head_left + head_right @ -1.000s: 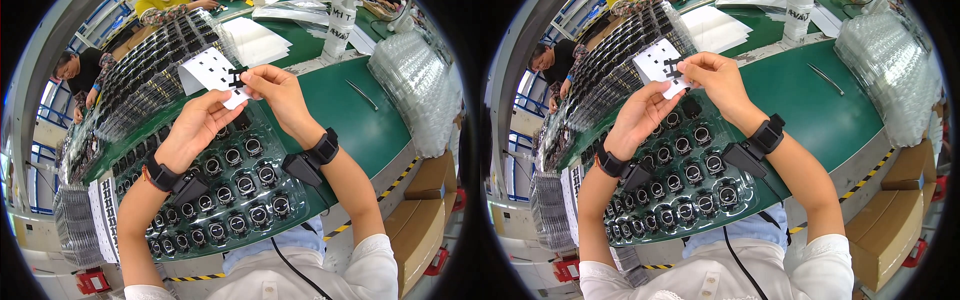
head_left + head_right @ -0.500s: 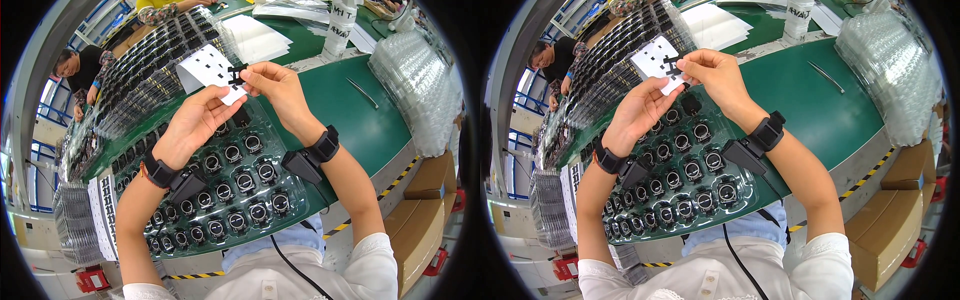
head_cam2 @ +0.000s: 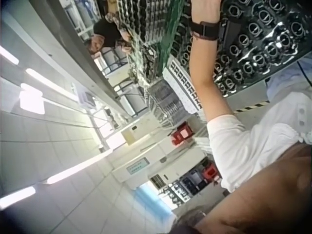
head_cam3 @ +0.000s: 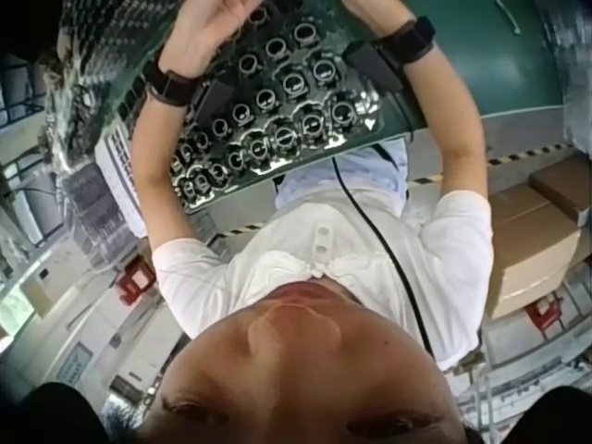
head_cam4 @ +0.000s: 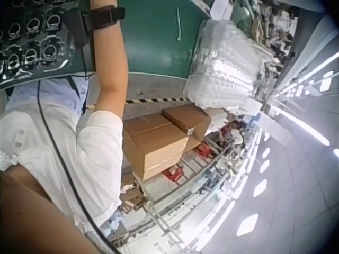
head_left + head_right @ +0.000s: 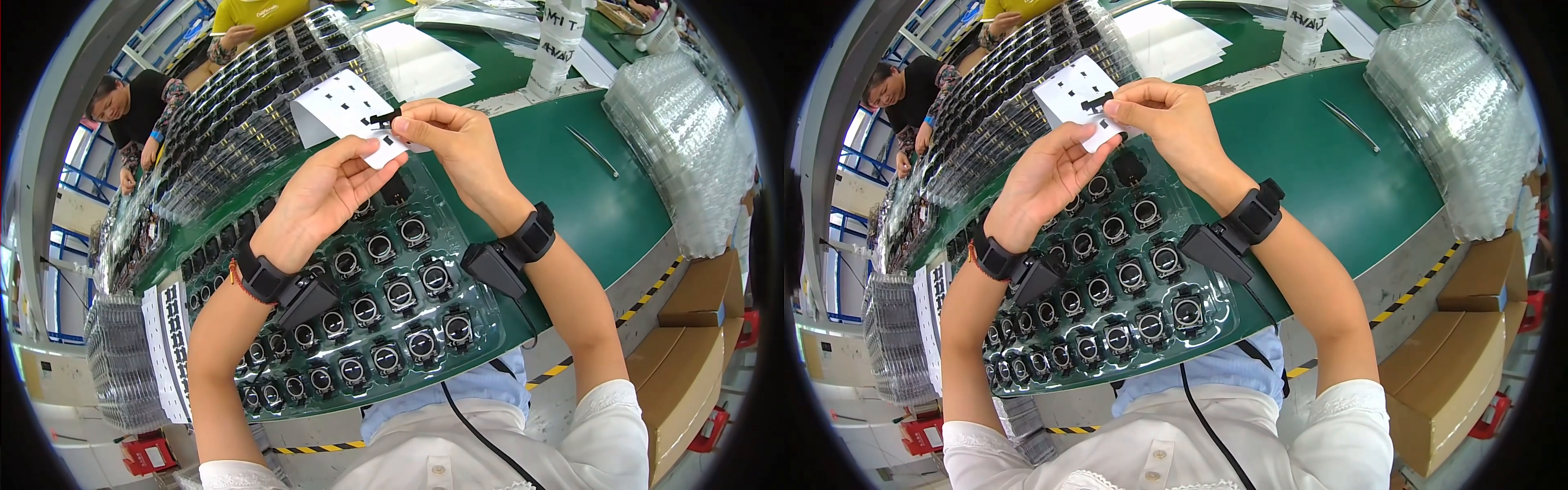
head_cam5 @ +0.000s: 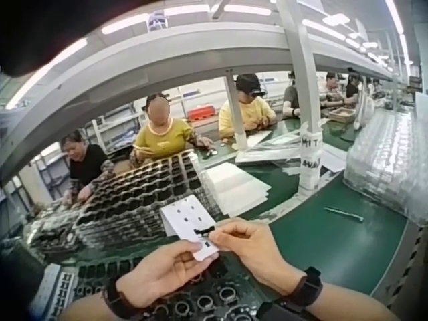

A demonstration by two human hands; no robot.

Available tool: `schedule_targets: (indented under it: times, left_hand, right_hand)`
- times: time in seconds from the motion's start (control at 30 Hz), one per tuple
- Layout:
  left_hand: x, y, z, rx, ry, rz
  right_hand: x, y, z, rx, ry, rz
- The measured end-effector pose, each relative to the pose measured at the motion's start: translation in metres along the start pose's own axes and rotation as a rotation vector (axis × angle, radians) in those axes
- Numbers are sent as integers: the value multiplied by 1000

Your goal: The person peels a black adhesive piece from a white backing sheet and presses it onto a small black electronic component. They then place the component into a green plastic tray and repeat the process.

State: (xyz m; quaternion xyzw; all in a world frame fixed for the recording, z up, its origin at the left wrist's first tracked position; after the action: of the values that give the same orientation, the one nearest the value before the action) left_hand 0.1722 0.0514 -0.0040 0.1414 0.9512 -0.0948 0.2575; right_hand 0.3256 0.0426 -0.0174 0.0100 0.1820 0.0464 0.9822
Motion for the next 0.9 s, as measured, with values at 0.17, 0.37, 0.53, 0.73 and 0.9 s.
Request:
schedule_targets:
  times: [0.17, 0.37, 0.53, 0.73, 0.9]
  left_hand:
    - [2, 3, 1, -8, -25, 21]
    - [2, 3, -2, -6, -57, 46]
    - [4, 3, -4, 2, -81, 66]
    - [-3, -5, -7, -58, 77, 96]
    - [-10, -8, -8, -123, 215, 76]
  right_hand:
    - [1, 0, 1, 16, -9, 29]
    - [-2, -1, 4, 92, -69, 58]
    - [-3, -2, 9, 143, -167, 90]
    - [-4, -5, 8, 39, -161, 72]
    - [-3, -4, 5, 8, -127, 21]
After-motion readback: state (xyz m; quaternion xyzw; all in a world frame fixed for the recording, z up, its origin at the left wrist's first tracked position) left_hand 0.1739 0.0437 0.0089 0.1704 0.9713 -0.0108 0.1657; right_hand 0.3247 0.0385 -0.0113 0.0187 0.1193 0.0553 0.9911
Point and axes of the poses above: each hand's wrist, its own y-axis towards the middle knuckle, its own x-axis out of the back of the hand, z = x × y, the point moved 4 cm from there along y, towards the middle knuckle, and after that the axes turned 15 degrees about -x, right-handed, at the moved point
